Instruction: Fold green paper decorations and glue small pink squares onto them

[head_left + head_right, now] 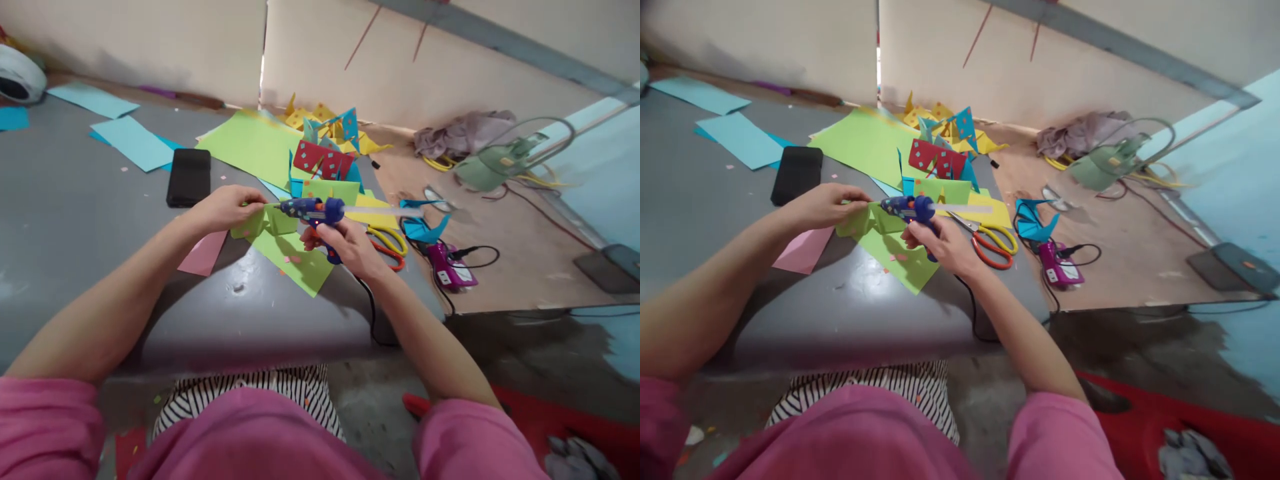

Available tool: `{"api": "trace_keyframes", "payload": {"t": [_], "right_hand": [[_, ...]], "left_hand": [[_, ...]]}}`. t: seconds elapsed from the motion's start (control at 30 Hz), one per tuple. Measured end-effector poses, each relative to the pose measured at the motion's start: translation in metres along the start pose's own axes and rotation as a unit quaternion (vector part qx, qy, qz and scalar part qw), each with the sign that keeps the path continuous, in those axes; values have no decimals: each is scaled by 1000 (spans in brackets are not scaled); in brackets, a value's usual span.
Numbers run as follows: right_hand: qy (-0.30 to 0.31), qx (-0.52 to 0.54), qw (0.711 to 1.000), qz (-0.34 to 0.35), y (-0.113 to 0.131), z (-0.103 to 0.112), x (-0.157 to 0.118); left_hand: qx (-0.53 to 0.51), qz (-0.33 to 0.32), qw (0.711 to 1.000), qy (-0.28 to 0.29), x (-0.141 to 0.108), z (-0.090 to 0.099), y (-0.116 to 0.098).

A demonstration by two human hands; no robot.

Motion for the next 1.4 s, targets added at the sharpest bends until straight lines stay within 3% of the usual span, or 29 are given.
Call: {"api": "trace_keyframes", "payload": {"t": [0.1, 0.23, 0.5, 0.87, 1.4], "right_hand": [[-28, -125, 992, 14, -4, -3, -7], [-66, -184, 981, 14, -12, -8, -17], [-42, -199, 979, 31, -12, -14, -15], [-44, -285, 954, 84, -13, -13, -12], [-27, -269, 960, 74, -10, -13, -11]], "left_hand": [[-8, 12, 1000, -5, 2, -1, 1], [-25, 40, 999, -11, 2, -1, -1], [-57, 58, 997, -7, 0, -2, -3], [-60, 54, 997, -6, -1, -3, -4], [-74, 62, 995, 1, -2, -3, -5]]}}
Point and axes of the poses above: each hand's wrist, its own x-axis towards the middle knuckle, its own z-axis out of the back of the hand, y = z × x, the point moved 1 cm from there along x, towards the middle knuckle, and after that the axes turned 1 degree about z, right-handed, at the moved point
